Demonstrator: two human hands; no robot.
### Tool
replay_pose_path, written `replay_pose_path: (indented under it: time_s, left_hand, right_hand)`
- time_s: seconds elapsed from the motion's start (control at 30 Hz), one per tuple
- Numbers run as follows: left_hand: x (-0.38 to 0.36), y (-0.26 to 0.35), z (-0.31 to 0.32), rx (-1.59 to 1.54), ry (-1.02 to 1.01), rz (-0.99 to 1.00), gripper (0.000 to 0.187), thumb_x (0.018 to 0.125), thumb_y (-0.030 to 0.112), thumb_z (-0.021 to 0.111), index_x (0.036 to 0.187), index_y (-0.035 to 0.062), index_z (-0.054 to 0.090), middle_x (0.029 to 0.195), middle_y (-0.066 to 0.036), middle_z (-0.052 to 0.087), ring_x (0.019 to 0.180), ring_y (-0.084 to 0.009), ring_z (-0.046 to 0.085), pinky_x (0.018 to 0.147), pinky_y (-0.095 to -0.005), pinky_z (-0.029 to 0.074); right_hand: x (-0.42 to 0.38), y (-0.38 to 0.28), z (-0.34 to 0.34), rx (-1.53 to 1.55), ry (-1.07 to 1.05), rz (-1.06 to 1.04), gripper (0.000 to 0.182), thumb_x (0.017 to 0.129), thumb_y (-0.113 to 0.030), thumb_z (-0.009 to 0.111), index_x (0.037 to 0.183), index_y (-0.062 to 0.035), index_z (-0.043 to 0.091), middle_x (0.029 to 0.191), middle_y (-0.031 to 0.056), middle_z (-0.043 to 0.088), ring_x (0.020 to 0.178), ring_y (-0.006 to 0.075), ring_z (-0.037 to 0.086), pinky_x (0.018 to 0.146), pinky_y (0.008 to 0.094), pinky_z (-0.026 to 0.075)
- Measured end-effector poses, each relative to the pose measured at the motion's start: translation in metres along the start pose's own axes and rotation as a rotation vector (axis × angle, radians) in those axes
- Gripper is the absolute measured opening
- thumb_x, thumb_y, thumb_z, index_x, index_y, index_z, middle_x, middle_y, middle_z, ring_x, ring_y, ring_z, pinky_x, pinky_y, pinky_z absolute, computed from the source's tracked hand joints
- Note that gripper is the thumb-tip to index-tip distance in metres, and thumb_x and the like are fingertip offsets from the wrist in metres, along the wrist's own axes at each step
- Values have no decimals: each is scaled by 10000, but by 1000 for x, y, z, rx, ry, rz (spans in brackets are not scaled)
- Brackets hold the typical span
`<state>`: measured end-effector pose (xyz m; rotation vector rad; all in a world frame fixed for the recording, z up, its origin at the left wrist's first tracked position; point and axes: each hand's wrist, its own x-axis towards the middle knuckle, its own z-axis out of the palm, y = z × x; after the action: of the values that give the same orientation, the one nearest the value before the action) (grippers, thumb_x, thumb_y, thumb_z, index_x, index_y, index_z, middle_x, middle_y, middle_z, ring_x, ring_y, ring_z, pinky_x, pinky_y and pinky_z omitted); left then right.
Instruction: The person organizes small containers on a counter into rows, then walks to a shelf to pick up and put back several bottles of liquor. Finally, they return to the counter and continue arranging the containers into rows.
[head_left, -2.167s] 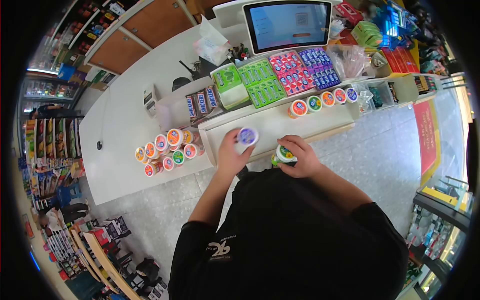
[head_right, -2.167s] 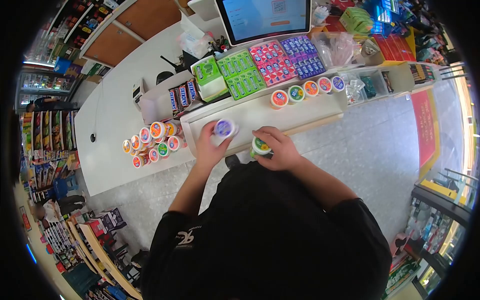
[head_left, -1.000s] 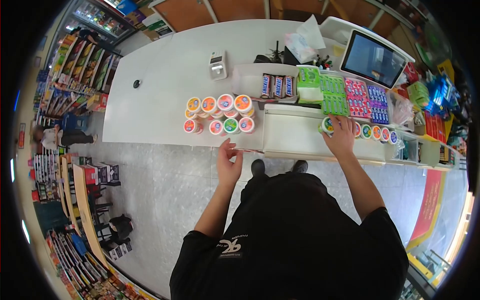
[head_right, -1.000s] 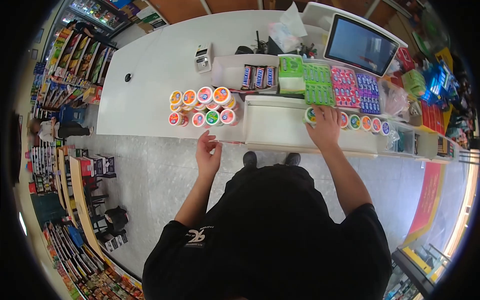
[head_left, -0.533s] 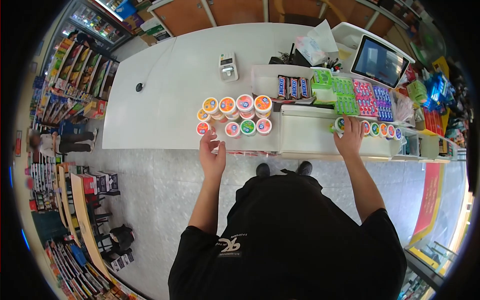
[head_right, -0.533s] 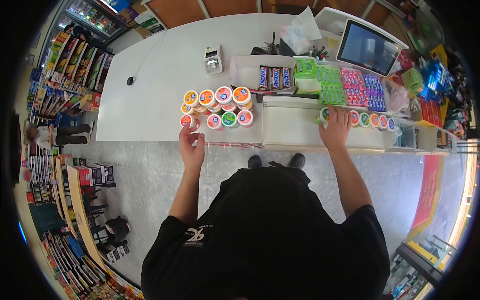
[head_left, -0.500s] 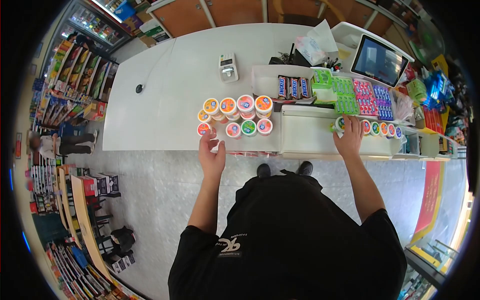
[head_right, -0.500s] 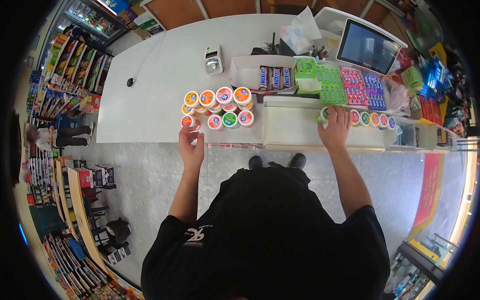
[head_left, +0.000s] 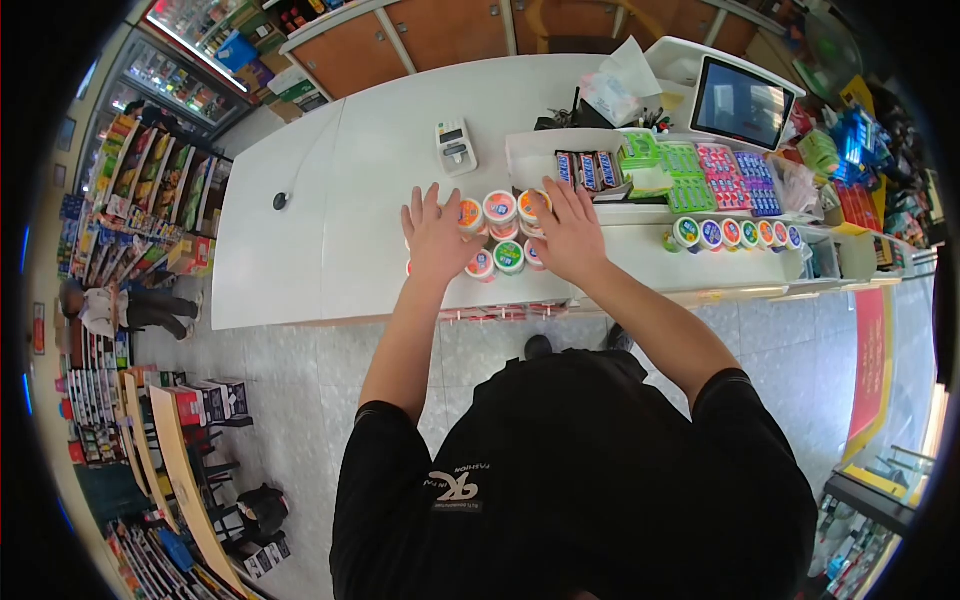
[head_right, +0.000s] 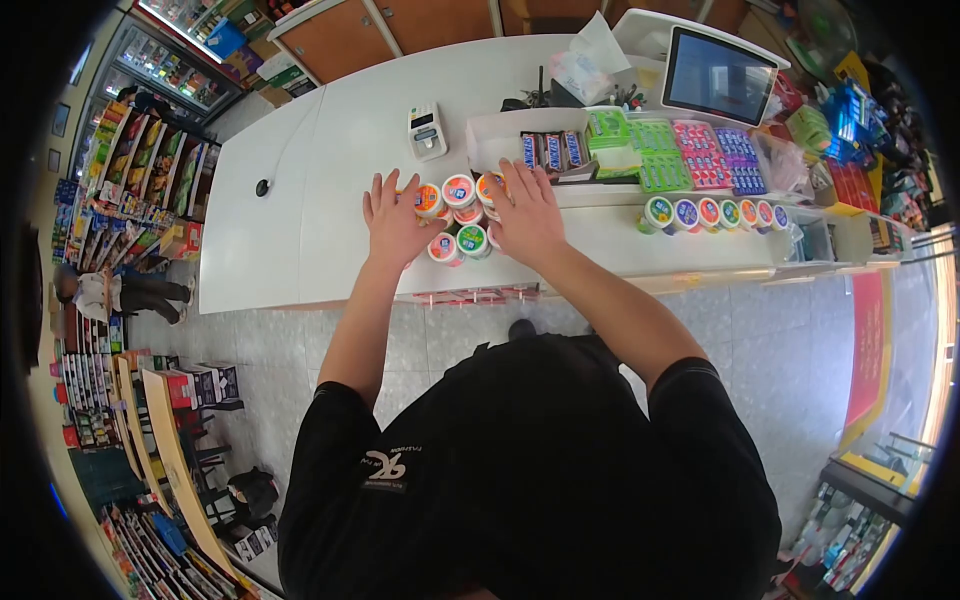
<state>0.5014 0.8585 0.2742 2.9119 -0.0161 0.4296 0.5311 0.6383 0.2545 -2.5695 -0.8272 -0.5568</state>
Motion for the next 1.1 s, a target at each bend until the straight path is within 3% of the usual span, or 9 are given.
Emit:
replay_pose_path:
  time_s: [0.23,0.37,0.47,0.53,0.67,0.73,0.77,0.87,1.1]
  left_hand:
    - [7,-3,12,40,-48,-56,627,646,318,797,1208,133,590,1406,-156,403,1385,-385,234,1123,-546,162]
    - [6,0,-3,14,-69,-43,591,635,314,808,1155,118,609,1400,-151,412,1384,-382,241,1124,-542,162]
    - [-6,4,-18,-3,64,24,554,645,353,812,1098,100,618,1339,-162,461,1336,-401,308,1092,-564,221]
    - [-20,10,-31,-85,142,54,557,628,296,832,1086,77,603,1311,-156,480,1309,-399,347,1068,-547,268]
    - [-49,38,-43,-209,106,99,568,607,222,849,1080,57,582,1252,-155,517,1242,-386,425,1014,-504,348]
    - [-58,53,-37,-495,-49,6,583,598,187,851,1087,50,565,1173,-157,558,1139,-370,506,954,-457,409]
    - [-64,63,-32,-479,1,30,582,598,177,851,1086,42,563,1120,-160,582,1067,-350,547,911,-423,443]
    - [-70,95,-18,-616,-139,-92,588,598,183,854,1090,41,565,1099,-156,592,1051,-333,557,898,-409,453]
    - [-60,128,-11,-614,-187,-30,585,597,175,852,1090,49,564,1052,-129,603,1013,-320,567,867,-406,466]
  right_hand:
    - [-10,17,18,11,138,-110,346,730,-217,699,1051,-154,585,1228,55,554,1240,257,460,1105,498,258]
    - [-30,25,2,158,165,-115,338,695,-198,736,998,-168,587,1175,21,575,1177,237,509,1092,503,284]
    - [-50,40,-25,261,278,-59,366,645,-183,775,955,-162,582,1161,23,577,1138,240,529,1077,508,306]
    - [-68,65,-39,190,289,-9,389,604,-178,799,924,-159,579,1149,22,586,1132,244,533,1075,508,310]
    - [-98,115,-56,60,209,60,379,611,-184,799,910,-150,569,1145,13,593,1144,247,524,1072,514,305]
    - [-104,129,-62,46,196,71,368,618,-190,794,906,-147,568,1151,12,592,1151,247,518,1071,517,302]
    - [-105,133,-62,57,171,76,359,622,-187,798,889,-145,562,1151,23,595,1158,254,516,1075,517,293]
    - [-105,142,-55,43,127,75,337,636,-186,792,874,-145,556,1154,30,596,1174,257,508,1084,519,276]
    - [-103,157,-43,-39,0,165,325,661,-170,755,914,-142,553,1191,35,578,1221,257,482,1105,527,240]
